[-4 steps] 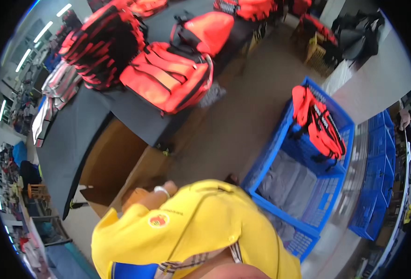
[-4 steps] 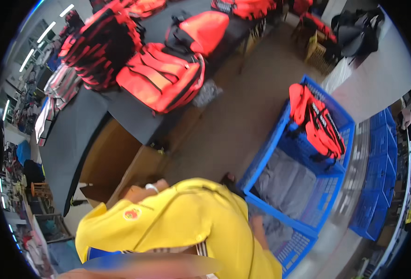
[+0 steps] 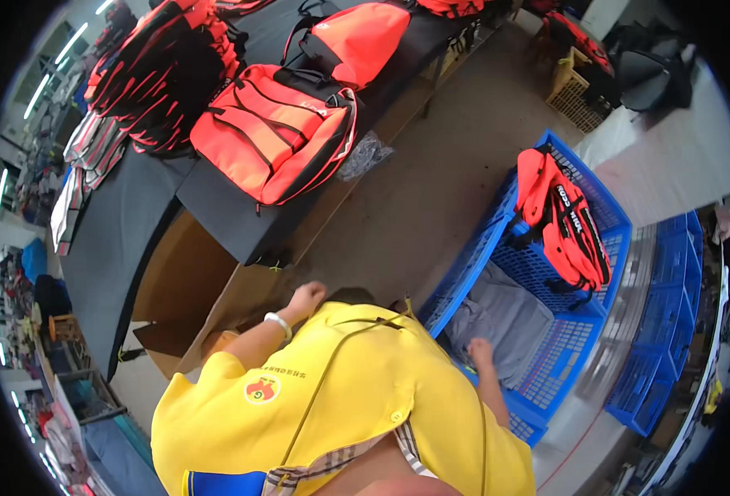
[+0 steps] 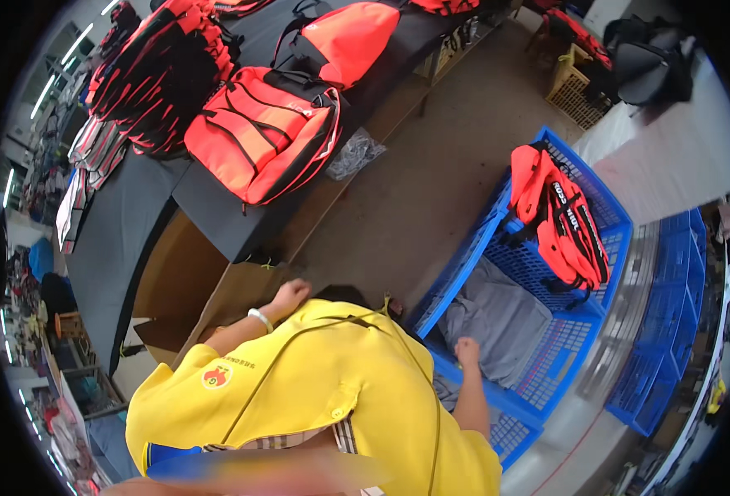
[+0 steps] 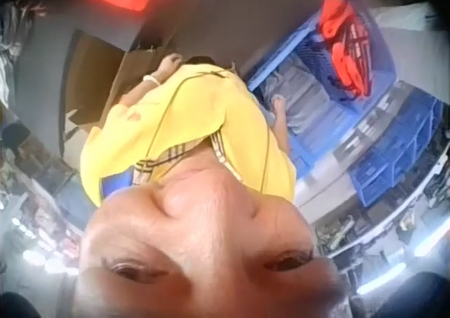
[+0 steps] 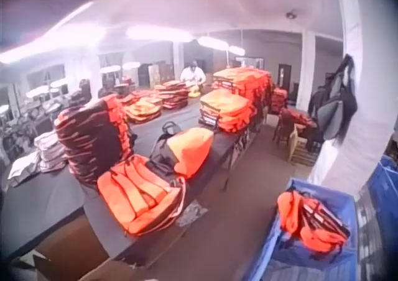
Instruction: Inspecting and sorting red backpacks or bags at a factory workstation.
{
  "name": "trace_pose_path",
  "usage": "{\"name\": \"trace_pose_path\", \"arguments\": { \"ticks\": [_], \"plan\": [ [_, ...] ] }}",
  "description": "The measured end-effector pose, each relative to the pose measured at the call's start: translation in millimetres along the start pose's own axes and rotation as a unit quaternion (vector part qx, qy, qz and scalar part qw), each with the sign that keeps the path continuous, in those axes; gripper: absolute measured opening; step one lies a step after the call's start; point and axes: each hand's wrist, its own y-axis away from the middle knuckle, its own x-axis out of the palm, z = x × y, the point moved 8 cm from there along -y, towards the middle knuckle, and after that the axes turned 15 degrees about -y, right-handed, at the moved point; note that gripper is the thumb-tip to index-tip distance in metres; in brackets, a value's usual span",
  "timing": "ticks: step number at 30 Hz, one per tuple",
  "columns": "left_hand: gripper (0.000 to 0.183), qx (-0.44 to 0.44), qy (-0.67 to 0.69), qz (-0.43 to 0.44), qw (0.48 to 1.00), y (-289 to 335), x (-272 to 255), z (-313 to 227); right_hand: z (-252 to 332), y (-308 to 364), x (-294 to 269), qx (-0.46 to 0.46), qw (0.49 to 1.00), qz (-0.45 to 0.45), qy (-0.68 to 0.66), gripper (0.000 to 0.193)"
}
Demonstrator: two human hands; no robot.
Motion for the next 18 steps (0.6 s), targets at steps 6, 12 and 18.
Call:
{"name": "trace_pose_path", "arguments": {
  "ticks": [6,12,18],
  "plan": [
    [0.018,0.081,0.164,-0.016,0.983,-149,-36,-190,314,-152,-73,-0.056,0.982,-0.013,-0.181,0.026],
    [0.019,0.232,0.114,-0.228,0.939,-273,-185,-297,725,-108,-66,-0.527,0.782,0.260,-0.207,0.052],
    [0.047,-0.004,-0.034,-0.569,0.822,-441,-351,-257,863,-164,-63,-0.573,0.561,0.504,-0.322,0.065]
  ]
}}
